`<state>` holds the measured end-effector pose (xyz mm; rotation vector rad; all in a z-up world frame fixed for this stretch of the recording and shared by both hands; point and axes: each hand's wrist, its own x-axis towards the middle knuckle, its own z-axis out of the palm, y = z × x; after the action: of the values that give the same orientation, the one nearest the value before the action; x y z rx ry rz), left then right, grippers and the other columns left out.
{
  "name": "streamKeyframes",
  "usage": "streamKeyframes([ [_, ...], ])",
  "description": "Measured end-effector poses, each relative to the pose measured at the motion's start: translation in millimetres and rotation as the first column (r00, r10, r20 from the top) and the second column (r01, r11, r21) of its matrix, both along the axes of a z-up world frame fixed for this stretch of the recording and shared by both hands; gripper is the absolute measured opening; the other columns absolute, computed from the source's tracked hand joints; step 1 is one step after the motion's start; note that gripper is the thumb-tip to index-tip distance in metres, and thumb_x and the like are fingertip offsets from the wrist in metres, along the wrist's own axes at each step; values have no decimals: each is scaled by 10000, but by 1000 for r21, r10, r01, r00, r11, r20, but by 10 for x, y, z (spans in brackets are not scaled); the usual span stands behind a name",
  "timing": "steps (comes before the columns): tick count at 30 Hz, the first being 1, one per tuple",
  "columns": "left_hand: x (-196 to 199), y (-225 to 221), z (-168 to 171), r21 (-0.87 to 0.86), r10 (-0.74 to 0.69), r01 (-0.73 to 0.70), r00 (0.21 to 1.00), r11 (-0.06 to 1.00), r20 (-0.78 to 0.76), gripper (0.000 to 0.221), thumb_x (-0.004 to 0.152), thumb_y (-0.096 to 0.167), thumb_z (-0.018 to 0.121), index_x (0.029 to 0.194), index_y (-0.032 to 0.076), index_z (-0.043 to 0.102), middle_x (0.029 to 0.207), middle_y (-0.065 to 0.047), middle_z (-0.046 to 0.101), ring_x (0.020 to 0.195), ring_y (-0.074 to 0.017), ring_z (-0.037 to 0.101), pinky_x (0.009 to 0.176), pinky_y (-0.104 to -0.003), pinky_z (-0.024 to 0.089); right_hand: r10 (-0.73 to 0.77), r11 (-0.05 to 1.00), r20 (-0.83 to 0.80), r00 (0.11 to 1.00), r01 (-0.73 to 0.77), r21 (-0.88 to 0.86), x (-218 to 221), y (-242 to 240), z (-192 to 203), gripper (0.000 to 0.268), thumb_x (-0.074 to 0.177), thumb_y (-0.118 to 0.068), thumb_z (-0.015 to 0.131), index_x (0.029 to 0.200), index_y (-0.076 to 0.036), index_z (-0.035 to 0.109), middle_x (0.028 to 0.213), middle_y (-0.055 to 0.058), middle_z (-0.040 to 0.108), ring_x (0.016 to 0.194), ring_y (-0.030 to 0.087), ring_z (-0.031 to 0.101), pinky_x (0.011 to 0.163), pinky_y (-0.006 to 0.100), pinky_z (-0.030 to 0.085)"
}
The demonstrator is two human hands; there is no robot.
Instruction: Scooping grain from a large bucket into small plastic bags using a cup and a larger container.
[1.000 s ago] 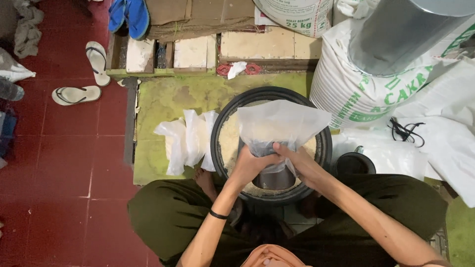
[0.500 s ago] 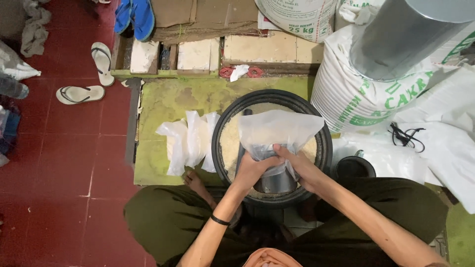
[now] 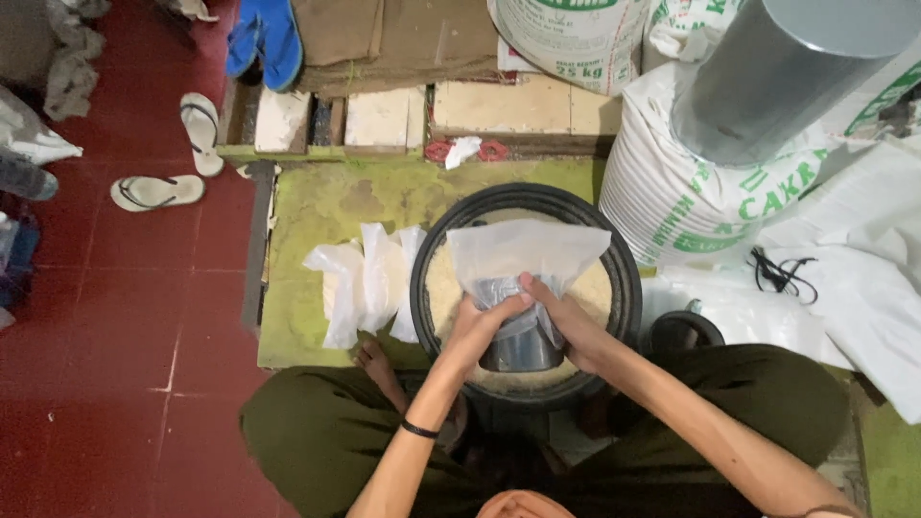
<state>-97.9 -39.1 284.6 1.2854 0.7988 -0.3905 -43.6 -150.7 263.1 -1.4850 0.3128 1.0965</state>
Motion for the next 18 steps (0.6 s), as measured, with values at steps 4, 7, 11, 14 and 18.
streamKeyframes([
  [4, -14, -22, -23, -1, 8, -8, 1000, 1000, -16, 1186, 602, 530, 859, 1580, 79, 364, 1564, -251, 403, 1486, -390, 357, 1196, -567, 294, -5, 1000, -24, 1000, 5, -7, -24, 38, 58, 1092, 759, -728, 668, 1484, 48, 412, 1398, 245, 527, 1278, 365, 517, 1076, 560, 395],
  [7, -33, -26, -74, -39, 18, -15, 998, 999, 60, 1215, 613, 538, 872, 1586, 41, 342, 1576, -278, 370, 1499, -420, 313, 1194, -572, 271, 25, 1000, -18, 1000, -25, 5, -10, 23, 63, 1048, 781, -734, 633, 1484, 19, 440, 1379, 238, 533, 1281, 388, 515, 1065, 558, 395],
  [11, -21, -31, -25, -86, 44, -35, 992, 996, 116, 1226, 627, 554, 867, 1584, 8, 329, 1576, -294, 359, 1499, -443, 290, 1189, -574, 261, 12, 1000, -24, 1000, -13, -2, 18, -53, -44, 1074, 770, -741, 637, 1493, 26, 427, 1378, 269, 521, 1290, 413, 508, 1061, 580, 394],
  [14, -24, -65, -94, -103, 56, -43, 991, 994, 123, 1184, 649, 529, 866, 1577, 13, 344, 1568, -282, 377, 1495, -424, 305, 1182, -572, 271, -13, 1000, -27, 1000, 12, -25, 0, -78, -75, 1065, 771, -744, 633, 1492, 15, 438, 1397, 260, 524, 1301, 397, 505, 1068, 588, 384],
  [18, -28, -72, -233, -87, 42, -32, 992, 996, 122, 1107, 678, 486, 876, 1563, 39, 385, 1542, -246, 430, 1477, -372, 356, 1170, -560, 302, -49, 997, -41, 998, 46, -54, -15, -70, -33, 1060, 759, -739, 644, 1494, -6, 435, 1421, 262, 524, 1344, 398, 494, 1095, 596, 364],
])
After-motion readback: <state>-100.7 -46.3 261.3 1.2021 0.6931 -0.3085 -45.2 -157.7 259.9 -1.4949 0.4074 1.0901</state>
